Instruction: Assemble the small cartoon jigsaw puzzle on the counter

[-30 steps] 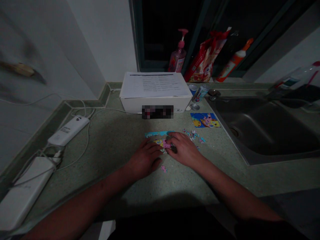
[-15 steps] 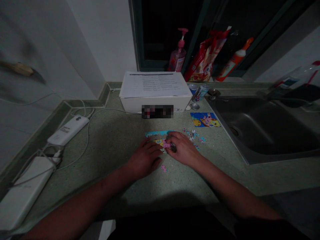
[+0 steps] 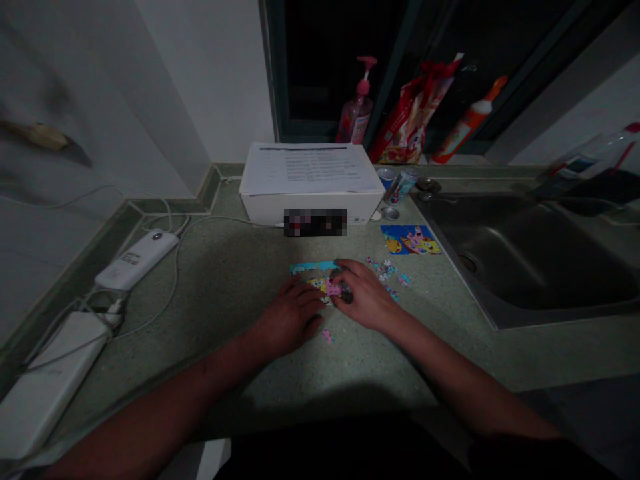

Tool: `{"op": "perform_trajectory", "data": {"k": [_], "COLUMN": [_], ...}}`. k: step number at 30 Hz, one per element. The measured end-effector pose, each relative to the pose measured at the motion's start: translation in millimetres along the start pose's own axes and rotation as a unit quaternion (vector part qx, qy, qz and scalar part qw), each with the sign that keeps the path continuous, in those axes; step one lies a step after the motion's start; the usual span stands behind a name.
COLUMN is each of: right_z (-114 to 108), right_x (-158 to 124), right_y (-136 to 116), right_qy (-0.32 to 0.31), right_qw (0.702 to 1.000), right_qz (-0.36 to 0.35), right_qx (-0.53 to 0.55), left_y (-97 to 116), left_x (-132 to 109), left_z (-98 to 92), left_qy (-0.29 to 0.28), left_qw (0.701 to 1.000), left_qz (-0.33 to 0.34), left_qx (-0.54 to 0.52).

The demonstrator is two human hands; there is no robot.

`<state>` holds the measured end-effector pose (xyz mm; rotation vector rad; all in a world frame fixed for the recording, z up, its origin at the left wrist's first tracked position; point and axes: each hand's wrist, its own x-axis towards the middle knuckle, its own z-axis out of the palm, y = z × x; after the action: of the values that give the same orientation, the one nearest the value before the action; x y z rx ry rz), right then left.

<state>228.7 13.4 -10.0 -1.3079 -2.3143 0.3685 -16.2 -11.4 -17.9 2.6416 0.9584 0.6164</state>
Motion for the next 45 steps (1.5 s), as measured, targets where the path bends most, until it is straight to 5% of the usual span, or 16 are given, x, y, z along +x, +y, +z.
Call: {"op": "perform_trajectory", "data": {"k": [45], "right_z": [0.8], "right_x": [1.7], "right_y": [5.8], "right_qy": [0.024], "right_qw": [0.997], "right_qz": [-0.068], "right_qx": [-0.015], "left_y": [-1.2], "left_x": [-0.8], "left_z": [2.1], "left_qy": [0.014], "left_qw": [1.000], "left_qz": [0.011], "left_qx": [0.010]}}
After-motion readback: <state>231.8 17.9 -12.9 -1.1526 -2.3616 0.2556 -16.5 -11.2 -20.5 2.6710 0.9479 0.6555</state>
